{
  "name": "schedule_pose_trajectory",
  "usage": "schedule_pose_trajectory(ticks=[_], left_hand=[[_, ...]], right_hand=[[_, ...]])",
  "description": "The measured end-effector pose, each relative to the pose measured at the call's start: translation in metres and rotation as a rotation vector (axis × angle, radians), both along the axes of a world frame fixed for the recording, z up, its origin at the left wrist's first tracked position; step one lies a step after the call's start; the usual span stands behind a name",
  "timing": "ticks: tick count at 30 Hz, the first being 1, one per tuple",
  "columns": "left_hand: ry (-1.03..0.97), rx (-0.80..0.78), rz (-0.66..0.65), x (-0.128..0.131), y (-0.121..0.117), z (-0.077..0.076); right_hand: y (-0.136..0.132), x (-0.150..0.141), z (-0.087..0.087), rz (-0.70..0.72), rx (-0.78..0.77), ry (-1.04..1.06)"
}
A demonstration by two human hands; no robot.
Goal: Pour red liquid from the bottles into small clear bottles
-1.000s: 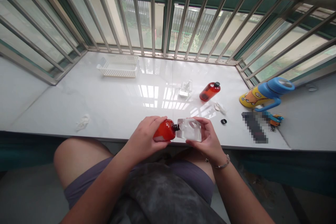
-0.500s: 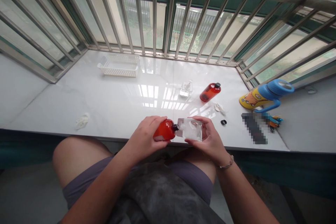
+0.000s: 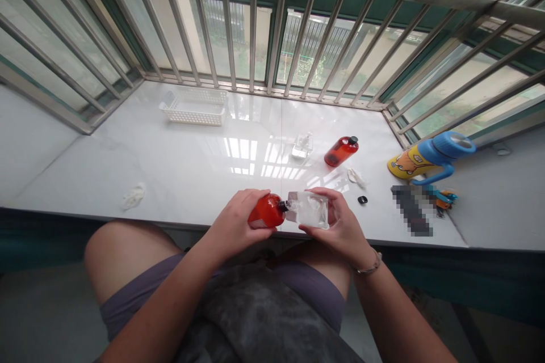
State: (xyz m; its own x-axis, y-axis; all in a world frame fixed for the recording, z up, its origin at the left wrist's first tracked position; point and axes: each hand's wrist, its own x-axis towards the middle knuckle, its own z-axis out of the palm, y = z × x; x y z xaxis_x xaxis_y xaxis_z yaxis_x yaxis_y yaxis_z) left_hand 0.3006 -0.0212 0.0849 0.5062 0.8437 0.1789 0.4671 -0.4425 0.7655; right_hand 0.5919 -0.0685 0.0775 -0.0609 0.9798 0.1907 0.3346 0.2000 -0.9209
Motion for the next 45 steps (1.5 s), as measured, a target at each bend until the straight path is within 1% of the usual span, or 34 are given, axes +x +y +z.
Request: schedule_pose_trajectory(ticks=[7, 15, 32, 38, 45], left_hand=[[-0.008, -0.03, -0.004, -0.001, 0.001, -0.005], [-0.022, -0.052, 0.001, -0.001, 0.002, -0.008], [-0.027, -0.085, 0.044, -0.002, 0.002, -0.008], [-0.052, -0.087, 0.055, -0.001, 0.002, -0.008], [-0.078, -0.103, 0.063, -0.001, 0.002, -0.012]], right_hand=[[0.001, -0.001, 0.004, 0.009, 0.003, -0.022], [0.003, -0.002, 0.01, 0.021, 0.0, -0.067], [0.011, -0.005, 0.011, 0.017, 0.006, -0.049], [0.015, -0.005, 0.02, 0.045, 0.0, -0.094], [0.019, -0.005, 0.03, 0.047, 0.026, -0.162]])
